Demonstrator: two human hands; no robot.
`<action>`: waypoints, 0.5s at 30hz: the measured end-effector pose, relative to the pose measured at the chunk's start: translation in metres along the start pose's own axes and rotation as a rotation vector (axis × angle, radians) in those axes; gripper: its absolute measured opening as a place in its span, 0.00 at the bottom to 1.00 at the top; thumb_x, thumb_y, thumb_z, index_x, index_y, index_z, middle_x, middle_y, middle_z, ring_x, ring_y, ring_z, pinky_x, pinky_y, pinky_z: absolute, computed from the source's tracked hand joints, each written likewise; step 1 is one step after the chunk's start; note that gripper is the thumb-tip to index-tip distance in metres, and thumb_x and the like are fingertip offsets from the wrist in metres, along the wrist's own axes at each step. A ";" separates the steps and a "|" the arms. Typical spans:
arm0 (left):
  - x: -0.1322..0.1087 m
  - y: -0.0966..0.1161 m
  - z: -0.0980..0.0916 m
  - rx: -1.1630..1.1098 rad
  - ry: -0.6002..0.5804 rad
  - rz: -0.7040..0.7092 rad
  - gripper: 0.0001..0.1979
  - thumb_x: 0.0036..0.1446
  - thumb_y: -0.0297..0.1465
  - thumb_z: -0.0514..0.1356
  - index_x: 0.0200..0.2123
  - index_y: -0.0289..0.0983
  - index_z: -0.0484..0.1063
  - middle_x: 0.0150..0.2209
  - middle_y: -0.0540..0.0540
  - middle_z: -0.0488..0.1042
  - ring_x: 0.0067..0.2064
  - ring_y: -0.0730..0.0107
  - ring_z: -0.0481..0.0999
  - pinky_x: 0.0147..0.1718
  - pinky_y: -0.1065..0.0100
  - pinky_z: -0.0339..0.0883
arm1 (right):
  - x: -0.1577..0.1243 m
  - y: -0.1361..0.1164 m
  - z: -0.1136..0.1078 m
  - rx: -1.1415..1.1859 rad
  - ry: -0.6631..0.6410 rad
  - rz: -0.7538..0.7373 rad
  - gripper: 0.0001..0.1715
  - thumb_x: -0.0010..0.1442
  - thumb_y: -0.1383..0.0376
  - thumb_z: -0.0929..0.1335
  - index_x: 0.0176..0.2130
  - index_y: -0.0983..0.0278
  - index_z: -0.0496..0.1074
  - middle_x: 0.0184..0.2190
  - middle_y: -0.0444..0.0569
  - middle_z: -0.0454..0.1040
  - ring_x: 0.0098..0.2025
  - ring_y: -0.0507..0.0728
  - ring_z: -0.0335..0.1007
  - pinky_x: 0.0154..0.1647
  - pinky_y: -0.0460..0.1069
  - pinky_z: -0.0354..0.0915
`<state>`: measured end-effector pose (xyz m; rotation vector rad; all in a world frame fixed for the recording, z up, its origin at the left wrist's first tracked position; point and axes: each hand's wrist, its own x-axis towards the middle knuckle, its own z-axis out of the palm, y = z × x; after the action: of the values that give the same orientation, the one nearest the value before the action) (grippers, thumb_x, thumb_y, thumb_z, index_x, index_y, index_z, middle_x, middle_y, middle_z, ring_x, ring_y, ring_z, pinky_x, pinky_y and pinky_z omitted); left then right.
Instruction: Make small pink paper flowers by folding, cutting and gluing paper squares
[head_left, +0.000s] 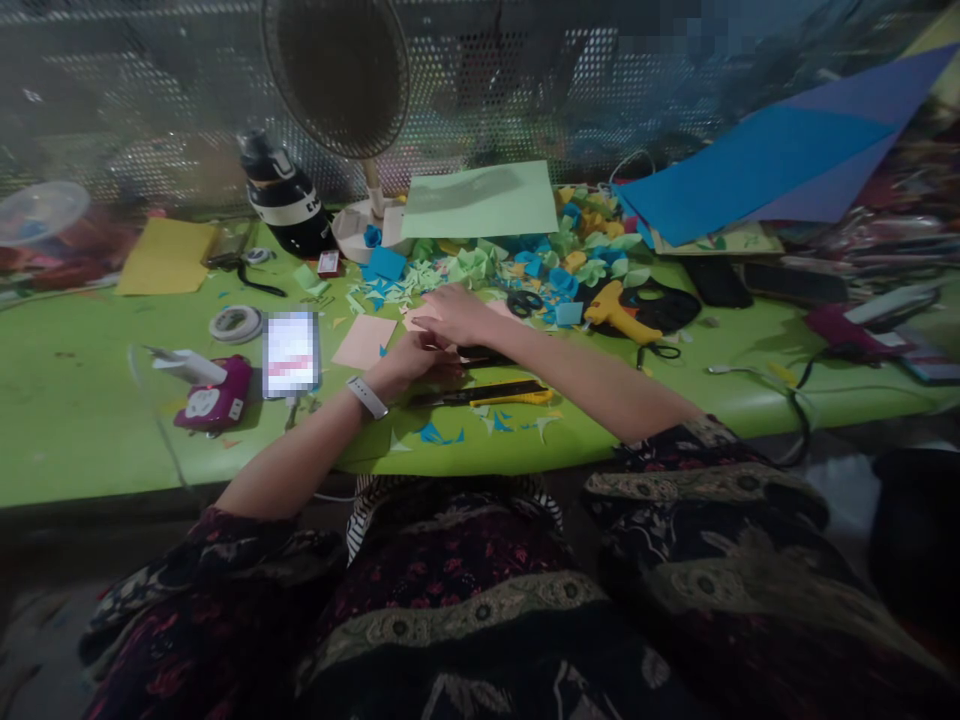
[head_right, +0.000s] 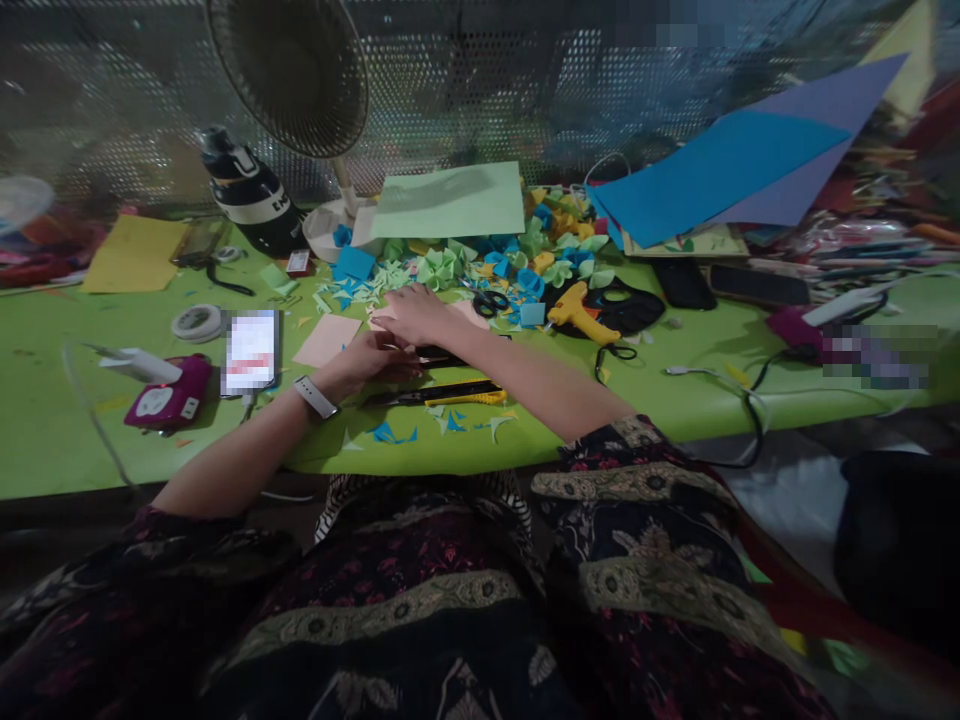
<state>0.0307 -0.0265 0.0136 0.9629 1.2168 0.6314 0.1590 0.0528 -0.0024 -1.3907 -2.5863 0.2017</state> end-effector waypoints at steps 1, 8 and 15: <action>0.001 0.000 -0.001 0.001 -0.004 0.003 0.08 0.56 0.18 0.66 0.29 0.32 0.71 0.28 0.44 0.79 0.29 0.70 0.81 0.43 0.61 0.79 | 0.000 0.000 0.000 -0.002 -0.007 0.001 0.31 0.70 0.48 0.60 0.54 0.71 0.71 0.53 0.65 0.73 0.56 0.69 0.65 0.58 0.61 0.58; 0.002 -0.003 0.000 0.006 -0.005 0.022 0.08 0.54 0.21 0.69 0.32 0.32 0.71 0.28 0.44 0.79 0.30 0.67 0.82 0.45 0.58 0.79 | -0.001 -0.006 -0.004 -0.037 -0.039 0.000 0.29 0.71 0.51 0.60 0.53 0.72 0.72 0.54 0.66 0.74 0.57 0.69 0.67 0.58 0.60 0.58; 0.001 0.006 -0.021 0.240 0.049 0.129 0.04 0.58 0.24 0.65 0.35 0.33 0.71 0.27 0.46 0.78 0.26 0.70 0.79 0.32 0.65 0.77 | 0.000 -0.003 -0.003 -0.067 -0.090 -0.039 0.25 0.72 0.59 0.56 0.54 0.73 0.70 0.54 0.67 0.73 0.57 0.70 0.66 0.58 0.62 0.58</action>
<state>0.0111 -0.0175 0.0171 1.2415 1.3011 0.6222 0.1571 0.0507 0.0013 -1.3819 -2.7150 0.1778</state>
